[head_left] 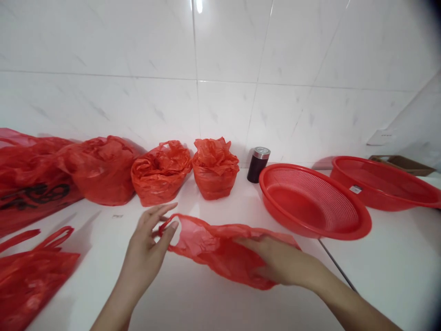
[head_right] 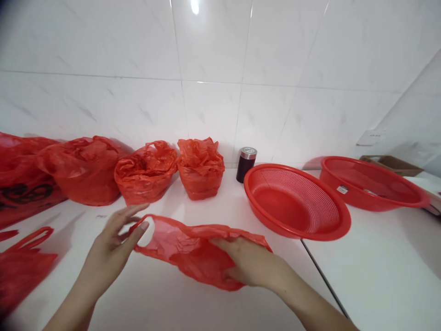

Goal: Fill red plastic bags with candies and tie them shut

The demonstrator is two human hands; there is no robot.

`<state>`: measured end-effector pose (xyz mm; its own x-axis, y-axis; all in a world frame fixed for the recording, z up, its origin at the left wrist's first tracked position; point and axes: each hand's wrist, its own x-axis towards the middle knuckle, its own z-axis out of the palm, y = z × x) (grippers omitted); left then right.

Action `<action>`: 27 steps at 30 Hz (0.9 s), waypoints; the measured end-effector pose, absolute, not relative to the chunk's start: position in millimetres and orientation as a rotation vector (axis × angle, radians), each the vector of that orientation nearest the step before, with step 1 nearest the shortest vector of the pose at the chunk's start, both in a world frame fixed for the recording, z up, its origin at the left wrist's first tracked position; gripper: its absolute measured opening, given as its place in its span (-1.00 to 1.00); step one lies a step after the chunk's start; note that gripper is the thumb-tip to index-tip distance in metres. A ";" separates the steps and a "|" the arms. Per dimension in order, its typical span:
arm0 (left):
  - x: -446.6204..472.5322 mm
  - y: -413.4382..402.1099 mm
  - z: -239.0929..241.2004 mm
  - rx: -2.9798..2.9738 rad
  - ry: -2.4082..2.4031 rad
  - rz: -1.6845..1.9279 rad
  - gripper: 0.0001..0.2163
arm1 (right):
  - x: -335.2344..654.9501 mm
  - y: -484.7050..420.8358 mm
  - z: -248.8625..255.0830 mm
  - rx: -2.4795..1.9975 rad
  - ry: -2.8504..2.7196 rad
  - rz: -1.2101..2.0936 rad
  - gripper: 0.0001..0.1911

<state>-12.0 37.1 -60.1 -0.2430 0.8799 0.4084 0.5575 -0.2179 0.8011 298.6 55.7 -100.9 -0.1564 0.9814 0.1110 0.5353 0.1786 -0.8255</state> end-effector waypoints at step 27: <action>-9.9 34.8 -91.8 1.762 1.379 0.514 -0.65 | 367.8 60.7 -38.7 -1.192 -1.881 1.216 -0.59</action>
<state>-9.9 34.8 -91.8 0.3169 0.9342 -0.1641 0.5991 -0.0630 0.7982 367.8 60.7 -38.7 -0.4208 0.9071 0.0107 0.3624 0.1789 -0.9147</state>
